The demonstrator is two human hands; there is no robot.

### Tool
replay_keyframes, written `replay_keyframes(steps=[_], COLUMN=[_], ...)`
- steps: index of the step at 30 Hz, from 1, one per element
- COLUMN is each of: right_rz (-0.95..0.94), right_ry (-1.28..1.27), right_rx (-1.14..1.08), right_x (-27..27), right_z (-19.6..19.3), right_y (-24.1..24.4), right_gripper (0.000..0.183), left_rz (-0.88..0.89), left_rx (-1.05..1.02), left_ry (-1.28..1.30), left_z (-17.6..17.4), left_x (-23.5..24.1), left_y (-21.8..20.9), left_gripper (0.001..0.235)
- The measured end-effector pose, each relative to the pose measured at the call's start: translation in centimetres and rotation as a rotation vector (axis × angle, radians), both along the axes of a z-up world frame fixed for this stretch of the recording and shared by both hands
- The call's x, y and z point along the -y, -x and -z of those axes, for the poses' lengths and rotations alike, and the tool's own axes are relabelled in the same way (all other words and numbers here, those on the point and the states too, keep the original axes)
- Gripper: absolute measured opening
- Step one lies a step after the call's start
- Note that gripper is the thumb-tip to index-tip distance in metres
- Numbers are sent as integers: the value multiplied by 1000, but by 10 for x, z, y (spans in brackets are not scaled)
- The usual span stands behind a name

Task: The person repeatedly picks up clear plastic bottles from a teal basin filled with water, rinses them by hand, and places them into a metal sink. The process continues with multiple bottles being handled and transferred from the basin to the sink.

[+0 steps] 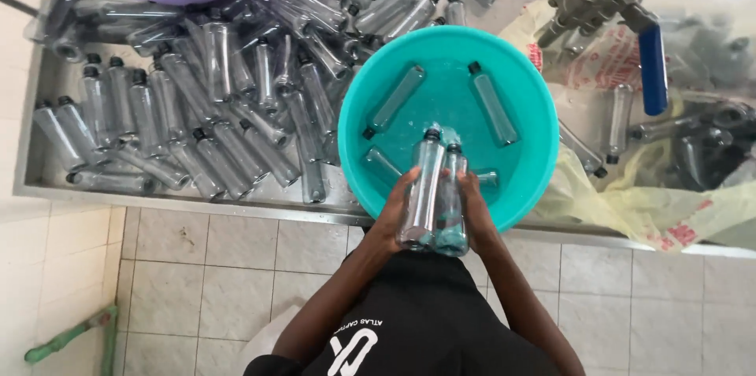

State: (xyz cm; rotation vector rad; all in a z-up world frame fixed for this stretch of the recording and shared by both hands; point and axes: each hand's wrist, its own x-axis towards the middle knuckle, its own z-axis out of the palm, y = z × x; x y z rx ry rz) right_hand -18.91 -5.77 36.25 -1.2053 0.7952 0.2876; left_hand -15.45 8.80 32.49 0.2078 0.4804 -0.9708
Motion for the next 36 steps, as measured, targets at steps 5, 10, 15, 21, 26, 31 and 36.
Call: replay_keyframes(steps=[5,10,15,21,26,31,36], right_rz=[-160,-675,-1320,-1371,-978,-580,-471], right_ry=[37,821,1433,1477,1663,2022,1716], right_rx=[-61,60,295,194,332,415,399], right_x=[26,116,115,121,135,119,147], right_z=[37,132,207,278,259,217,262], right_y=[1,-19,-29,-37,-41,-71,-109], right_gripper=[88,73,117,93,78,65,67], left_rz=[32,4,-68,-59,-85,-78,-57], left_rx=[25,26,106,135,112,135,144], left_ry=[-26,-50,-125,-145,-100,-86,-108], left_z=[-1,-28,-97,-115,-95,-85,-72], left_x=[-19,-42,-60,-67,-79,-83,-88], left_y=[1,-6,-23,-21,-14,-10,-14], left_gripper=[65,71,81,81,80,79,81])
